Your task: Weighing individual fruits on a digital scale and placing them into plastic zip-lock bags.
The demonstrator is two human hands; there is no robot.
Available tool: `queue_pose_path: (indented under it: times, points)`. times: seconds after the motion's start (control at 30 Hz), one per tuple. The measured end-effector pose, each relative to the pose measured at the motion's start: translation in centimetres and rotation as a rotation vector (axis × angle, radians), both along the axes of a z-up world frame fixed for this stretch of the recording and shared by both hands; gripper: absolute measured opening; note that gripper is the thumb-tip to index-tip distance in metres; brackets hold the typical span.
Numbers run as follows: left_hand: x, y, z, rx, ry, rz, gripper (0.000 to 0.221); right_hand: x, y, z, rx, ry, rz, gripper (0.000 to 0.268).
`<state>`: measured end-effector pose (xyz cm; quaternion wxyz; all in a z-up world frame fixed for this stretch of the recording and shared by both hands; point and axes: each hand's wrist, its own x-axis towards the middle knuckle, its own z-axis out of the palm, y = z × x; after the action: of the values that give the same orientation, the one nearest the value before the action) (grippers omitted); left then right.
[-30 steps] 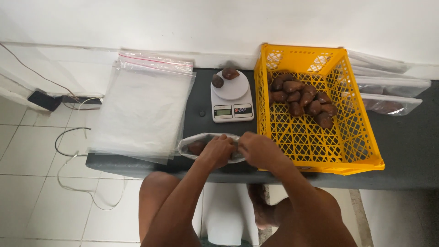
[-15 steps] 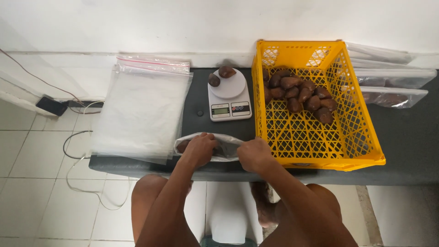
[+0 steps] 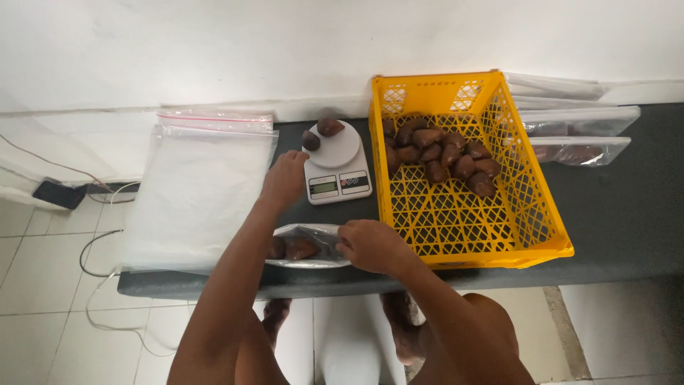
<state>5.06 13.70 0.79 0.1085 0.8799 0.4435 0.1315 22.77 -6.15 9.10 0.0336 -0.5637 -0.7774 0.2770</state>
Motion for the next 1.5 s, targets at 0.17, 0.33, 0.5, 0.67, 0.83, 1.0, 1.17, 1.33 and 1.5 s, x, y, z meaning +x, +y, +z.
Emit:
queue_pose_path:
  times: [0.17,0.33,0.5,0.67,0.83,1.0,1.17,1.33,1.5]
  points:
    - [3.1,4.4,-2.4,-0.053,0.134,0.148,0.063,0.3,0.3,-1.4,0.033,-0.062,0.027,0.033]
    - [4.4,5.8,-4.5,-0.121,0.162,0.203,0.073,0.3,0.3,-2.2,0.099,-0.108,0.028,0.037]
    - [4.5,5.3,-6.0,-0.063,0.071,0.222,0.051,0.4,0.5,-2.2,0.088,-0.084,0.05,0.036]
    - [3.3,3.0,-6.1,-0.03,-0.1,0.138,0.04,0.5,0.3,-1.7,0.093,-0.042,0.032,0.032]
    - [1.4,-4.0,-0.9,-0.146,-0.308,0.01,0.042,1.5,0.7,-2.6,0.036,0.273,-0.089,0.024]
    - [-1.7,-9.0,-1.3,-0.366,-0.486,0.02,0.053,3.3,1.1,-3.0,0.094,0.923,-0.409,0.01]
    - [-2.7,-12.9,1.4,-0.436,-0.43,-0.144,0.057,2.9,1.3,-3.3,0.15,0.846,-0.389,0.008]
    - [-2.6,-13.9,0.4,-0.497,-0.16,-0.289,0.045,1.6,0.8,-2.3,0.206,0.671,-0.368,0.007]
    - [-2.0,-12.5,-6.7,-0.083,0.296,-0.338,0.047,1.4,1.0,-2.5,0.232,0.592,-0.382,0.009]
